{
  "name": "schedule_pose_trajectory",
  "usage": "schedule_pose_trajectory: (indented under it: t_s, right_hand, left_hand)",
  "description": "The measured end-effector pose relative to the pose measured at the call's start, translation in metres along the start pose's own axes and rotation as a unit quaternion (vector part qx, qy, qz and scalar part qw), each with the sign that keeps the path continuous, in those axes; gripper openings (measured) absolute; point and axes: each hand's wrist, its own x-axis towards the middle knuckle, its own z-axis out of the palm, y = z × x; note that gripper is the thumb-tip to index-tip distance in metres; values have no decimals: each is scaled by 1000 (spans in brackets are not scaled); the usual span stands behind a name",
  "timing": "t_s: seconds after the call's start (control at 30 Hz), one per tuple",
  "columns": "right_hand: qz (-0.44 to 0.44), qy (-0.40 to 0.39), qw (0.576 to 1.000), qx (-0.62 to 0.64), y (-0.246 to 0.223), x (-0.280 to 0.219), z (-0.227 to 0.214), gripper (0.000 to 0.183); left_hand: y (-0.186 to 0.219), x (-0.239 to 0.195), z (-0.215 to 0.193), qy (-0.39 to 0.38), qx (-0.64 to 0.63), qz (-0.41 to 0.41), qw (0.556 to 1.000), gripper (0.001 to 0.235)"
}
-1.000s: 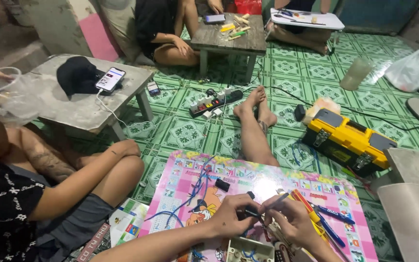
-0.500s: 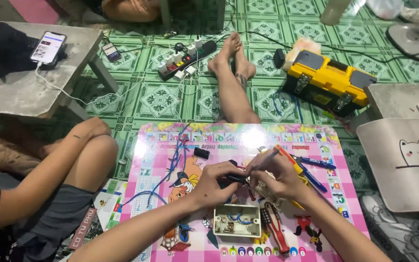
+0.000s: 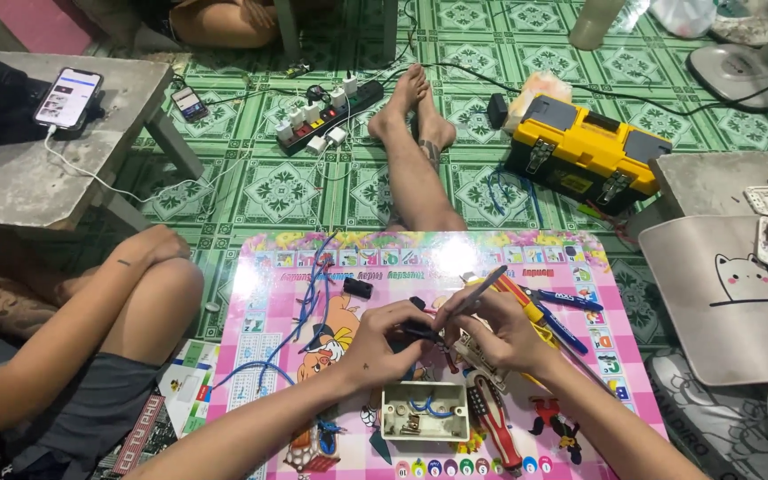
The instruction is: The person sits on the floor and assembles a small electronic device using a screwdriver. They manipulate wires and components inside a small box, occasionally picking up and setting down tools.
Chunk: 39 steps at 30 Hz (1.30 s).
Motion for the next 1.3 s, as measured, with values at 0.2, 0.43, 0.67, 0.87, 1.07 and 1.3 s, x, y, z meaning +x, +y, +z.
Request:
schedule_pose_trajectory:
  t_s: [0.2,0.43,0.67,0.87,1.07,1.3]
  right_hand:
    - [-6,7,1000,-5,1,-1,-2,22]
    - [1,10,1000,-14,2,-3,-1,20]
    - [3,25,999,-24,-1,0,2,18]
    - [-9,33,997,-62,-2,-4,4,18]
    - [19,33,986,-162,-8,-7,7,29]
    - [-13,19,976,-216,1,-13,5,51]
  left_hand:
    - [1,2,-1,3,8,6,1000,27]
    - [0,2,0,11,15,5,1000,28]
    - [1,1,1,18,16,7,1000,27]
    - [15,-1,1,20,50,22,998,25]
    - [18,-4,0,10,81,20,997,25]
    - [20,-4,2,9,53,-17,998,19]
